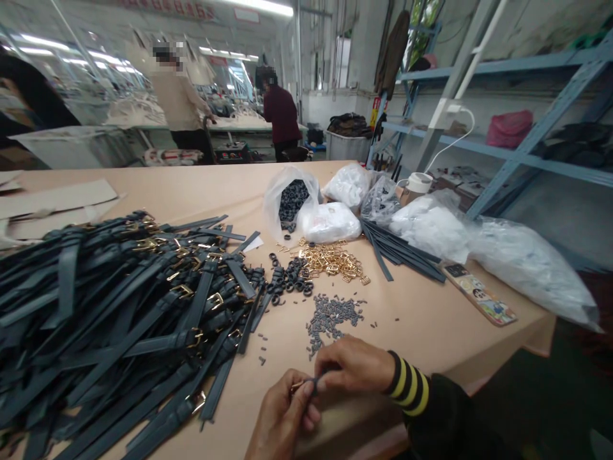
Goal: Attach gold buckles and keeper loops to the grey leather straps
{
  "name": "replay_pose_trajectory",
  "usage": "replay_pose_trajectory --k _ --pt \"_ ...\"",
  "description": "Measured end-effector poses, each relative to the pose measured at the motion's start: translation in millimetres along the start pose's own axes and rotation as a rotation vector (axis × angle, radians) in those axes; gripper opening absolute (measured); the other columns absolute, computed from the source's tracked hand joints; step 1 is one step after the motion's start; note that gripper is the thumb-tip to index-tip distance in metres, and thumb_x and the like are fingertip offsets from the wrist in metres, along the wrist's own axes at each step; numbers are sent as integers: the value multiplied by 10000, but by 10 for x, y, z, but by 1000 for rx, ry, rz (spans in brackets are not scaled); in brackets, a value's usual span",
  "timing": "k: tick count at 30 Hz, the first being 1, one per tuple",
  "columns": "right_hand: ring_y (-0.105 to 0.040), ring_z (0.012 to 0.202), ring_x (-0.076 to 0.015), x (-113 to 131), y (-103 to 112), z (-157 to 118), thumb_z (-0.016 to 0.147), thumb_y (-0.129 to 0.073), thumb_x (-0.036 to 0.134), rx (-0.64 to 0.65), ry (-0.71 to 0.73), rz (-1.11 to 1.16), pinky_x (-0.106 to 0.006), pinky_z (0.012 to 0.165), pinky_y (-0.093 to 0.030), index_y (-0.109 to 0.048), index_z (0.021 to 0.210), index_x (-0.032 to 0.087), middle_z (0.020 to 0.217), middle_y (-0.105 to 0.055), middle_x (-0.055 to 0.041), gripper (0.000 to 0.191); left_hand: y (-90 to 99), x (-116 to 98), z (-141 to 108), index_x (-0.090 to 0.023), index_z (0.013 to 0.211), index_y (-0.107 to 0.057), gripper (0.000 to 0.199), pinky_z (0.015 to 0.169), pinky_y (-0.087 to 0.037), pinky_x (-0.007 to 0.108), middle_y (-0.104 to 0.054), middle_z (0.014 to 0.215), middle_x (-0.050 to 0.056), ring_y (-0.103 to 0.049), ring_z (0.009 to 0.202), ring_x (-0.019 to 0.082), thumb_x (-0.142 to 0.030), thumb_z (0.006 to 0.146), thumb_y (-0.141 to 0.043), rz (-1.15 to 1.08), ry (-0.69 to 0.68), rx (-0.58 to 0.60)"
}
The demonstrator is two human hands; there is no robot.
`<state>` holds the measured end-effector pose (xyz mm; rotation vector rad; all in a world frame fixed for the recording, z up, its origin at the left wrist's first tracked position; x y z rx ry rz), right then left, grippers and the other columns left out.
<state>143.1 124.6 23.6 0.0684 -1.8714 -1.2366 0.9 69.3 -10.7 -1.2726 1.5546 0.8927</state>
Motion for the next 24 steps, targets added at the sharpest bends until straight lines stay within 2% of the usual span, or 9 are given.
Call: replay_pose_trajectory --k 2,5,8,11,15,18,20,22,24 --pt "-575 716 -112 -124 174 272 824 -526 280 -89 -28 -97 -181 632 -378 -622 863 197 780 -646 11 133 29 71 86 -143 685 -533 303 436 -351 183 -581 469 -14 -474 408 84 -434 768 -532 -37 24 -32" --pt "-552 843 -163 -285 353 649 861 -439 200 -285 -159 -273 -242 734 -380 -616 878 166 877 -618 -50 181 57 157 158 -145 681 -504 311 404 -340 167 -579 450 -17 -468 375 71 -441 773 -520 -65 54 -59" --pt "-531 856 -200 -365 335 898 856 -416 158 -314 -205 -316 -284 721 -387 -617 848 142 892 -576 -95 201 66 176 165 -152 692 -485 304 393 -359 168 -589 461 -16 -487 373 74 -444 775 -513 -86 78 -80" --pt "-513 855 -212 -370 297 960 849 -422 144 -331 -232 -339 -292 692 -395 -609 819 130 894 -547 -109 190 60 141 157 -154 701 -478 287 398 -379 171 -599 484 -14 -505 387 76 -429 780 -507 -103 75 -99" --pt "-483 914 -192 -198 385 748 820 -480 134 -375 -220 -320 -274 739 -385 -583 802 152 934 -541 -81 107 57 100 153 -153 691 -471 277 391 -378 174 -588 463 -18 -492 368 73 -416 772 -504 -130 67 -153" --pt "-518 750 -140 27 407 412 819 -496 161 -391 -130 -98 -248 695 -391 -560 774 163 771 -570 -20 78 59 94 130 -154 700 -469 260 397 -387 180 -590 478 -21 -492 375 74 -401 779 -494 -130 41 -190" --pt "-515 620 -113 134 301 169 817 -497 180 -346 -108 135 -225 601 -393 -554 746 164 673 -562 10 92 55 91 101 -154 718 -471 248 416 -402 186 -597 507 -21 -503 397 76 -391 788 -488 -123 8 -208" --pt "-514 552 -99 165 115 -34 816 -491 197 -316 -167 342 -208 534 -390 -552 746 162 646 -560 18 99 39 85 66 -156 731 -470 239 426 -410 192 -598 532 -22 -510 415 78 -385 794 -484 -115 -14 -218" --pt "-533 546 -104 146 -77 -165 813 -492 211 -344 -248 500 -206 522 -405 -547 749 156 639 -571 10 101 7 70 29 -158 741 -469 231 432 -415 197 -597 556 -22 -525 435 84 -381 802 -478 -97 -40 -216"
Point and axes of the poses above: each hand's wrist, its own z-axis towards the middle knuckle, its own y-axis out of the back of the hand, x = y × z, the point moved 3 cm from there along z, towards the middle knuckle
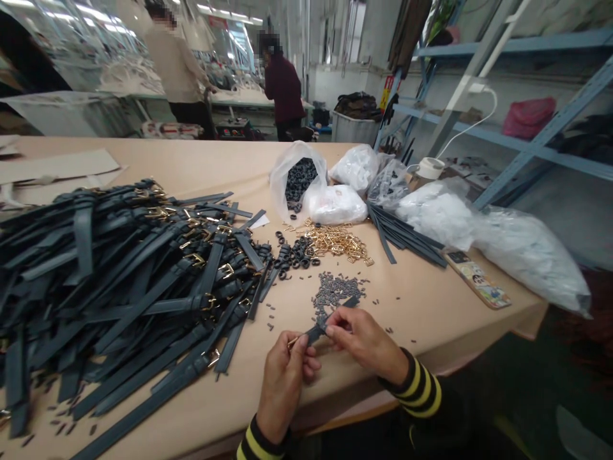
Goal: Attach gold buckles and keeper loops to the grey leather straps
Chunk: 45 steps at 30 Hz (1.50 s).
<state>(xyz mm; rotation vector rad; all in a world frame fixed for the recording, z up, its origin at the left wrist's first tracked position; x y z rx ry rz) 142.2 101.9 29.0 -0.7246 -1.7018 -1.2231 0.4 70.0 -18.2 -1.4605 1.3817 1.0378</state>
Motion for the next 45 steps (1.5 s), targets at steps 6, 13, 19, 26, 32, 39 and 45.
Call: replay_pose_trajectory --k 6,13,19,26,32,39,45 --pt "-592 593 -140 -141 -162 -150 784 -525 232 -145 -103 238 -236 564 -461 -537 718 141 613 -598 -15 112 -70 -62 -134 -173 738 -467 236 452 -426 216 -553 564 -38 -543 459 99 -388 832 -434 110 -106 8" --pt "-592 636 -143 -81 -223 -307 759 -556 189 -167 8 230 -250 603 -452 -561 712 146 655 -604 -15 64 -48 -70 -254 -189 742 -465 212 489 -396 246 -524 533 -41 -536 468 125 -362 848 -404 386 -231 -32" --pt "-582 606 -128 -94 -245 -429 718 -604 164 -135 -31 315 -233 566 -449 -549 766 153 668 -570 11 74 -67 -90 -432 -196 754 -470 211 520 -381 245 -523 522 -40 -539 488 132 -341 867 -365 489 -317 15" --pt "-572 665 -127 -151 -380 -710 719 -640 148 -56 -14 318 -229 613 -445 -627 819 162 734 -580 -2 101 -131 131 -706 -198 753 -486 288 491 -370 246 -480 505 -42 -496 464 137 -385 878 -307 426 -213 30" --pt "-526 718 -113 63 -343 -795 747 -603 70 -37 138 67 -209 660 -414 -681 832 202 771 -512 2 175 -151 196 -745 -203 682 -466 369 479 -354 238 -409 513 -49 -435 471 127 -416 887 -246 340 -163 53" --pt "-553 764 -136 90 -302 -814 794 -541 93 20 151 -65 -231 694 -413 -627 978 217 833 -601 -13 238 -151 127 -742 -179 891 -506 223 722 -427 295 -587 805 45 -556 782 186 -382 831 -435 296 -181 171" --pt "-594 698 -140 74 -271 -726 740 -598 132 62 75 4 -220 631 -449 -598 919 156 786 -647 -20 181 -44 103 -655 -171 761 -497 261 418 -316 182 -483 544 -51 -386 423 67 -420 821 -449 66 -44 274"
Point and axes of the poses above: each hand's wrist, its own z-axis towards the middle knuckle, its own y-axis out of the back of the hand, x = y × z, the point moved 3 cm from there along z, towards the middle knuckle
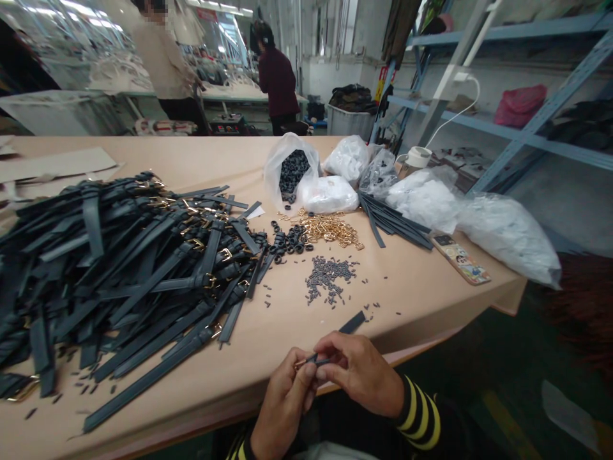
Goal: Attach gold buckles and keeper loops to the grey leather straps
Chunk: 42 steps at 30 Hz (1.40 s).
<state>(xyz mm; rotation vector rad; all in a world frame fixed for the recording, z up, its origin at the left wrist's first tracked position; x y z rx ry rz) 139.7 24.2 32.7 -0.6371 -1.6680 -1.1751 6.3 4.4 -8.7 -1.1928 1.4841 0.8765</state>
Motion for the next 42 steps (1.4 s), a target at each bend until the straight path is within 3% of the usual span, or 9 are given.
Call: replay_pose_trajectory --k 3,7,10,14,17,20,26,36,42 --pt "-612 801 -150 -32 76 100 792 -558 190 71 65 64 -229 698 -467 -608 976 163 887 -663 -41 193 174 22 37 -170 682 -462 308 372 -270 155 -440 472 -78 -340 365 40 -452 806 -464 -17 70 -141" --pt "-593 859 -178 -201 223 208 850 -457 216 -261 54 -121 -298 751 -475 -584 1024 156 943 -642 -82 223 373 50 53 -172 673 -459 334 356 -309 150 -486 420 -65 -400 344 53 -477 808 -444 -2 129 -274" --pt "-509 1023 -217 -169 206 222 841 -460 210 -320 199 -305 -374 872 -422 -554 1080 156 1085 -572 -120 262 413 46 51 -172 692 -459 319 351 -322 147 -526 450 -53 -429 343 53 -465 815 -440 -3 122 -244" --pt "-458 1085 -248 45 124 218 802 -518 221 -37 324 -511 -447 970 -287 -518 1112 164 1146 -544 -123 315 339 7 44 -175 709 -461 290 356 -327 154 -541 514 -46 -447 353 51 -439 825 -432 48 92 -115" --pt "-587 768 -209 83 100 229 798 -527 285 306 179 -588 -333 735 -421 -577 938 156 818 -644 -81 197 300 -14 33 -180 728 -486 254 380 -324 170 -496 499 -57 -426 372 61 -399 837 -416 154 52 -76" --pt "-575 602 -165 42 103 233 787 -547 301 455 53 -533 -228 535 -381 -583 826 150 662 -629 -46 160 305 -14 27 -183 727 -522 197 433 -335 199 -463 492 -54 -435 429 90 -338 820 -443 346 -35 -106" --pt "-562 534 -109 -25 -18 215 801 -516 233 421 -45 -220 -184 524 -376 -571 807 156 602 -633 4 95 245 1 35 -193 709 -527 159 492 -344 221 -518 543 -34 -476 490 114 -291 811 -453 501 -149 -100" --pt "-585 586 -112 -11 -15 164 833 -448 182 413 59 -261 -179 555 -388 -573 783 153 648 -654 -12 138 114 -22 -18 -177 829 -496 180 417 -359 172 -547 553 -36 -447 438 76 -356 813 -496 41 129 195" --pt "-578 543 -111 -81 71 146 815 -517 292 462 -36 -224 -186 518 -390 -551 935 164 657 -653 1 179 194 -18 -22 -174 737 -457 219 390 -300 168 -460 438 -69 -375 372 60 -376 821 -471 66 138 133"
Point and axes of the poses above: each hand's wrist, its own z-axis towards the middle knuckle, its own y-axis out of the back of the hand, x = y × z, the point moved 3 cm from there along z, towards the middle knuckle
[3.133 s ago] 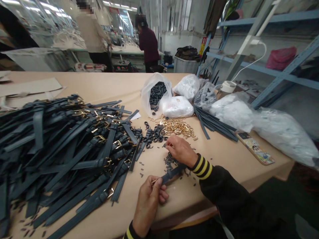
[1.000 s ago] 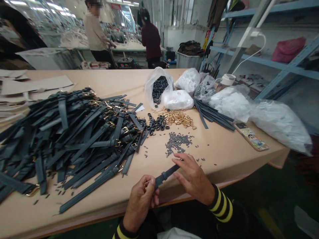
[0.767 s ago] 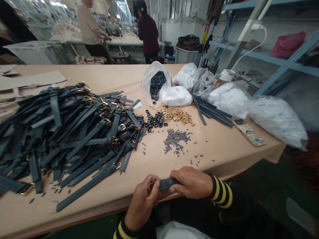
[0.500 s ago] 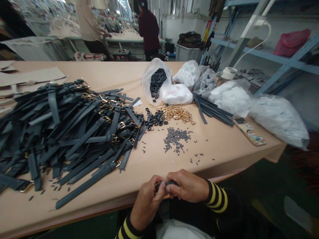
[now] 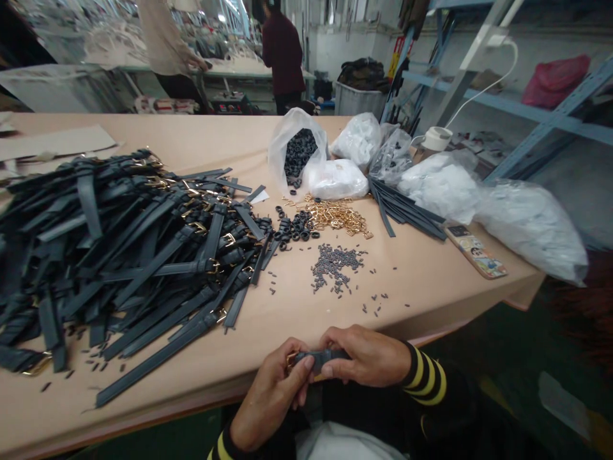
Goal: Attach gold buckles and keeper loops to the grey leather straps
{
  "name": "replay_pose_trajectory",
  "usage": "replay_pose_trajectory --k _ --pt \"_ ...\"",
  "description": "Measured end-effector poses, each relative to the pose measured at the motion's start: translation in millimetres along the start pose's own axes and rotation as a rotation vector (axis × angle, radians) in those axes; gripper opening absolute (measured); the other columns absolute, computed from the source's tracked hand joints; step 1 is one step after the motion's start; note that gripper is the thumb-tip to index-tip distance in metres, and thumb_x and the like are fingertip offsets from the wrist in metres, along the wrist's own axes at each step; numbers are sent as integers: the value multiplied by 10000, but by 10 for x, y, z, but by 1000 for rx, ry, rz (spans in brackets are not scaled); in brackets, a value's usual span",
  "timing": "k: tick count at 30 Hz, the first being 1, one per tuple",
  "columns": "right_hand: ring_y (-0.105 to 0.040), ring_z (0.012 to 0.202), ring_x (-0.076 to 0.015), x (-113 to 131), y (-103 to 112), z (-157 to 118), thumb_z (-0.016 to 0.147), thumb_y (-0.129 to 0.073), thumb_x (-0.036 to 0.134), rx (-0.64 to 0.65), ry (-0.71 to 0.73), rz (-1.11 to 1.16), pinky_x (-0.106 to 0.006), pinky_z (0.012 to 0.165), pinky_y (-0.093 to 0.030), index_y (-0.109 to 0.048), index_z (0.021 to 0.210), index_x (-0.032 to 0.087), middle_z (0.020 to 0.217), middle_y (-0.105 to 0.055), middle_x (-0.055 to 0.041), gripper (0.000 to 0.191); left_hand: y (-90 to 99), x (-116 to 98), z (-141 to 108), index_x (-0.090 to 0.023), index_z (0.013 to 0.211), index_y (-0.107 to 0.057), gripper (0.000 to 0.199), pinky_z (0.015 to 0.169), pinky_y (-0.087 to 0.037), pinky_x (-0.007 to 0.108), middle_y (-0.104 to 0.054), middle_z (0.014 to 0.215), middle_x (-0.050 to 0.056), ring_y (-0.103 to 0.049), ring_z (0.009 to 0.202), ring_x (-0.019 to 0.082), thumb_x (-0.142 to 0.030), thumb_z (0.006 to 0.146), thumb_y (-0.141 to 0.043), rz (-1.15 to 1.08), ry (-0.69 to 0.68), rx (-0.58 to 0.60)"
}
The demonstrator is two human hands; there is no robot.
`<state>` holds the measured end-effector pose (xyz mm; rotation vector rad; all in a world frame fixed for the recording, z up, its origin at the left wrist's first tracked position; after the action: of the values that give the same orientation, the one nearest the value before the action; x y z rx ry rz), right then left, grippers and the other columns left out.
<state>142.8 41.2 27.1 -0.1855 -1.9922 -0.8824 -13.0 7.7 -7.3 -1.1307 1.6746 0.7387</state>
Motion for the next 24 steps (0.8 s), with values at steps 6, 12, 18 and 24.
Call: replay_pose_trajectory --k 6,12,18,24 --pt "-572 507 -81 -98 -45 -56 856 -365 175 163 -41 123 -164 529 -419 -566 753 145 594 -611 11 228 -26 44 12 -179 740 -447 214 403 -265 175 -410 483 -78 -349 407 60 -373 833 -446 99 -2 -12" --pt "-495 475 -89 -58 -80 -21 849 -342 136 93 30 20 -185 533 -388 -552 658 154 506 -506 30 284 -25 4 33 -184 733 -455 194 449 -297 194 -406 541 -63 -386 472 81 -353 830 -449 286 -50 -79" --pt "-400 458 -86 -33 -87 -16 841 -390 184 0 43 2 -193 472 -300 -473 612 175 509 -428 46 243 -33 -29 2 -185 753 -444 199 427 -265 190 -375 490 -78 -346 430 73 -361 845 -426 229 -36 -1" --pt "-383 469 -79 2 -49 -11 851 -390 255 76 46 19 -183 448 -270 -525 672 159 540 -451 39 243 -71 31 -26 -181 840 -410 317 375 -220 179 -505 606 -19 -350 380 48 -497 825 -383 -2 -37 164"
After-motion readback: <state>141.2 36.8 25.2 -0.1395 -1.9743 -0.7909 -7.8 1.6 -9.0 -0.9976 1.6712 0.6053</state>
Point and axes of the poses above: each hand's wrist, its own z-axis towards the middle knuckle, its own y-axis out of the back of the hand, x = y × z, the point moved 3 cm from there along z, towards the middle knuckle
